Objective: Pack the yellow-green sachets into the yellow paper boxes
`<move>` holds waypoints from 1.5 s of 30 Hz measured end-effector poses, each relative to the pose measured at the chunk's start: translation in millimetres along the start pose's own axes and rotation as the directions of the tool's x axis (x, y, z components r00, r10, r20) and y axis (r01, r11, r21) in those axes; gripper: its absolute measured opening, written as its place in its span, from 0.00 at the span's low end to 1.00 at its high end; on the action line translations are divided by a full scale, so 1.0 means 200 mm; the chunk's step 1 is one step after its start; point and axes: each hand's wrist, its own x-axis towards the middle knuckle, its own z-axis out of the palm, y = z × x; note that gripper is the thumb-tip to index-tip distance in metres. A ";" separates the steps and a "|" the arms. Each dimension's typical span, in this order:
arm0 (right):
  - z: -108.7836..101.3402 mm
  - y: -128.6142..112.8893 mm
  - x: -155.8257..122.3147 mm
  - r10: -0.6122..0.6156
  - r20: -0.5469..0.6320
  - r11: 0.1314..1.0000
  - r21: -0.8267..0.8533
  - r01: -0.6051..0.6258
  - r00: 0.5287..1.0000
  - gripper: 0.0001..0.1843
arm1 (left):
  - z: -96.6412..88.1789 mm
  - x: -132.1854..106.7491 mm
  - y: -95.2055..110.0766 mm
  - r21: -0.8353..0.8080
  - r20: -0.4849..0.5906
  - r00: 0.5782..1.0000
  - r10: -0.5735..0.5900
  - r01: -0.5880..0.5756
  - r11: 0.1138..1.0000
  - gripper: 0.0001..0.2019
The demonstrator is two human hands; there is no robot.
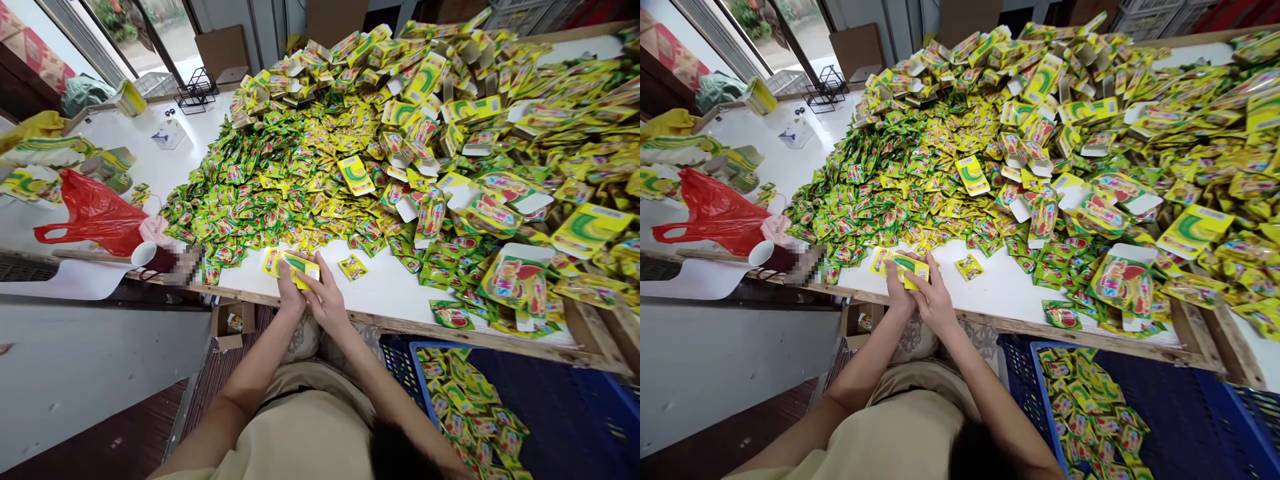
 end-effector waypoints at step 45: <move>-0.23 0.20 0.08 0.557 -0.040 0.799 0.300 -0.521 0.830 0.22 | -0.31 0.10 0.22 0.776 0.532 0.812 -0.242 -0.582 -0.245 0.29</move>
